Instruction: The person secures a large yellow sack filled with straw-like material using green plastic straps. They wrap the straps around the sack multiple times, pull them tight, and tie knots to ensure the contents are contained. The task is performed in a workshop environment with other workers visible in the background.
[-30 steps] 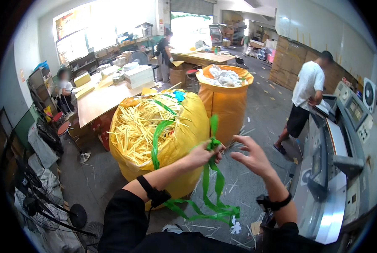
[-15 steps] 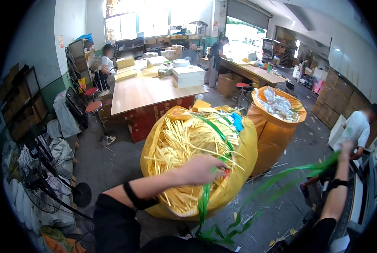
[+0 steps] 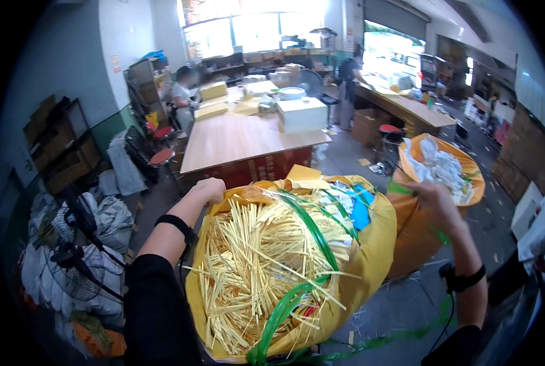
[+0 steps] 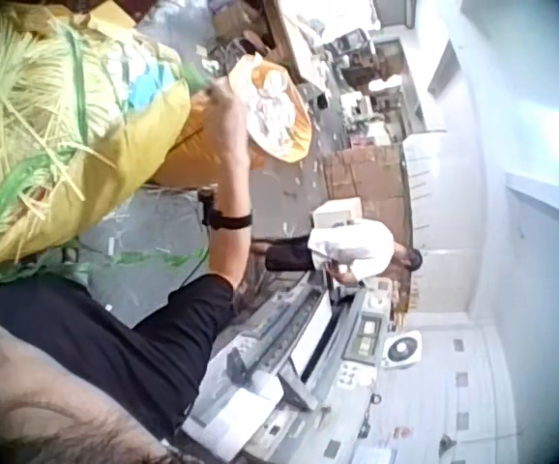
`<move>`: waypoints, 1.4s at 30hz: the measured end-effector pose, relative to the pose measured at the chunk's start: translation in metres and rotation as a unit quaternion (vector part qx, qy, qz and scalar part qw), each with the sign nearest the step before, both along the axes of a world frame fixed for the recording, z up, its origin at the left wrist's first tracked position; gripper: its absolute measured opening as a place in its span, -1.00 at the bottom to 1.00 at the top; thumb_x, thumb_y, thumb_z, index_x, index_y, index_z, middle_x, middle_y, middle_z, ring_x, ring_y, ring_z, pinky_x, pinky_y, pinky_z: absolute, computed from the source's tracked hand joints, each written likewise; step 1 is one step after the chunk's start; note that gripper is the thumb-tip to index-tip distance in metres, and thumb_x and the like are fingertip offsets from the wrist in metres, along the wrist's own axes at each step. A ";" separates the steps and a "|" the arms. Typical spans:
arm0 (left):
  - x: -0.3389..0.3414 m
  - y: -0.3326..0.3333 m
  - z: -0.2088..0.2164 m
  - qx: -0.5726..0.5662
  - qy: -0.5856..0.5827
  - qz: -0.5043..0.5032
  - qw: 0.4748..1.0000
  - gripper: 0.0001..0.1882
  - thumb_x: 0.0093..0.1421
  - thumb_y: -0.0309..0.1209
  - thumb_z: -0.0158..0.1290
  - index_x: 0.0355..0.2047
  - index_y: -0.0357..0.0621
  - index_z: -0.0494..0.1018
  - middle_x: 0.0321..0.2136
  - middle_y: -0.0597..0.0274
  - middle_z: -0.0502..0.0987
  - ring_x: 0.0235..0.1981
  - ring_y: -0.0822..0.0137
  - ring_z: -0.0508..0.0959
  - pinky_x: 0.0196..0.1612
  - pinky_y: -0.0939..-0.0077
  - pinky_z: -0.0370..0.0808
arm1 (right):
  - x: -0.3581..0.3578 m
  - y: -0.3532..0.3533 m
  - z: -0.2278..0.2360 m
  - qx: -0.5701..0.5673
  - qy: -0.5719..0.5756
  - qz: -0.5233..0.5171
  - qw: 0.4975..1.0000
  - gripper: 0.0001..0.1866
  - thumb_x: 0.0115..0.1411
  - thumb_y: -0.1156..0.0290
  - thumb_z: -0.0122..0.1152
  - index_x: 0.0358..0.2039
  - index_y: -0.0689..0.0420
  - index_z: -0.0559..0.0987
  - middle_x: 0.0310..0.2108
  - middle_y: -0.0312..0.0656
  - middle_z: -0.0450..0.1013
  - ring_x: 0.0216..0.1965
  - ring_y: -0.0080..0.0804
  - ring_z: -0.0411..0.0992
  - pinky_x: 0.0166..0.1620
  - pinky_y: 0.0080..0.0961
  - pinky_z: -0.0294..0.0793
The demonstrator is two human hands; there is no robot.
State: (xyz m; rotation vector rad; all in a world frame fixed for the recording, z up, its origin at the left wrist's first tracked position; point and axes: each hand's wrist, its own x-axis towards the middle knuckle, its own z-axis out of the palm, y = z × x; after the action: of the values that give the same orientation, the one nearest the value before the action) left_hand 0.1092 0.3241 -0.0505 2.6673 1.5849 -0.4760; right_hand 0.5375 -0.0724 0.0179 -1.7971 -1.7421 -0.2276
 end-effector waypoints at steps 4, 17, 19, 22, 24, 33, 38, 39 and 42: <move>-0.026 0.028 0.005 -0.100 -0.204 0.108 0.968 -0.59 0.01 -0.57 0.00 -0.16 0.02 0.68 -0.37 0.08 0.68 -0.47 0.23 0.68 -0.39 0.36 0.65 | -0.004 0.063 -0.032 -0.028 0.083 0.076 0.993 -0.74 0.14 0.53 0.12 -0.15 0.25 0.61 -0.32 0.08 0.53 -0.23 0.04 0.52 -0.14 -0.23 0.48; 0.016 0.010 -0.003 0.034 -0.095 0.006 0.995 -0.47 0.09 -0.21 0.17 0.13 0.23 0.49 0.00 0.18 0.59 0.01 0.13 0.59 0.03 0.25 0.53 | -0.232 0.328 -0.104 -0.309 -0.170 0.360 0.864 -0.72 0.17 0.41 0.03 -0.17 0.17 0.62 -0.21 0.05 0.56 -0.14 -0.05 0.55 -0.02 -0.20 0.50; 0.034 0.013 -0.001 -0.010 -0.091 0.001 0.996 -0.43 -0.03 -0.22 0.28 0.08 0.25 0.53 0.03 0.23 0.58 0.06 0.19 0.55 0.09 0.26 0.50 | -0.240 0.323 -0.132 -0.334 -0.156 0.322 0.872 -0.66 0.14 0.42 0.00 -0.12 0.17 0.63 -0.21 0.04 0.58 -0.11 -0.06 0.55 -0.02 -0.20 0.50; 0.045 0.038 -0.019 -0.041 -0.086 0.000 0.995 -0.57 -0.02 -0.26 0.26 -0.06 0.16 0.62 -0.13 0.15 0.64 -0.05 0.16 0.62 0.02 0.26 0.54 | -0.228 0.343 -0.136 -0.356 -0.172 0.385 0.834 -0.67 0.18 0.34 0.03 -0.11 0.12 0.64 -0.16 -0.02 0.58 -0.10 -0.06 0.54 -0.03 -0.19 0.49; 0.025 0.071 -0.051 -0.047 -0.136 -0.012 0.990 -0.63 0.00 -0.29 0.23 -0.11 0.09 0.64 -0.20 0.10 0.66 -0.11 0.12 0.64 -0.02 0.27 0.55 | -0.230 0.346 -0.092 -0.422 -0.136 0.369 0.817 -0.68 0.20 0.25 0.08 -0.13 0.10 0.65 -0.22 -0.03 0.59 -0.15 -0.08 0.55 -0.08 -0.20 0.49; 0.023 0.065 -0.051 -0.244 -0.323 0.026 0.914 -0.62 0.08 -0.45 0.06 -0.06 -0.22 0.57 -0.22 0.06 0.63 -0.18 0.22 0.57 -0.04 0.39 0.48 | -0.186 0.401 -0.054 -0.238 -0.040 0.076 0.968 -0.74 0.14 0.39 0.00 -0.28 0.21 0.61 -0.20 0.11 0.57 -0.11 0.05 0.55 -0.08 -0.08 0.53; 0.025 0.055 -0.073 -0.184 -0.318 0.022 0.930 -0.55 -0.03 -0.38 0.13 -0.07 -0.20 0.58 -0.18 -0.09 0.63 -0.14 0.06 0.61 -0.02 0.31 0.51 | -0.217 0.427 -0.081 -0.243 -0.074 0.195 0.947 -0.73 0.16 0.30 0.11 -0.29 0.19 0.67 -0.22 0.10 0.58 -0.15 0.07 0.56 -0.11 -0.12 0.55; 0.028 0.045 -0.065 -0.097 -0.285 -0.010 0.954 -0.55 -0.02 -0.40 0.12 -0.06 -0.19 0.58 -0.16 -0.13 0.61 -0.11 0.02 0.61 0.00 0.26 0.51 | -0.216 0.436 -0.089 -0.228 -0.075 0.210 0.948 -0.75 0.14 0.32 0.13 -0.31 0.18 0.67 -0.25 0.09 0.59 -0.17 0.07 0.56 -0.12 -0.13 0.55; 0.026 0.027 -0.051 0.060 -0.298 -0.052 0.951 -0.68 0.00 -0.40 0.23 -0.19 -0.19 0.60 -0.24 -0.13 0.60 -0.10 -0.10 0.57 -0.03 0.11 0.50 | -0.225 0.448 -0.113 -0.186 -0.043 0.223 0.956 -0.85 0.05 0.42 0.21 -0.40 0.15 0.70 -0.35 0.06 0.60 -0.24 0.01 0.58 -0.17 -0.19 0.57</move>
State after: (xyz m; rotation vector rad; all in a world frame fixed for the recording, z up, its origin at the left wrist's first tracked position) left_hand 0.1350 0.3507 -0.1012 2.6125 1.3206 0.4125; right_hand 0.3122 0.3760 -0.0949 -1.5911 -2.3175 0.2275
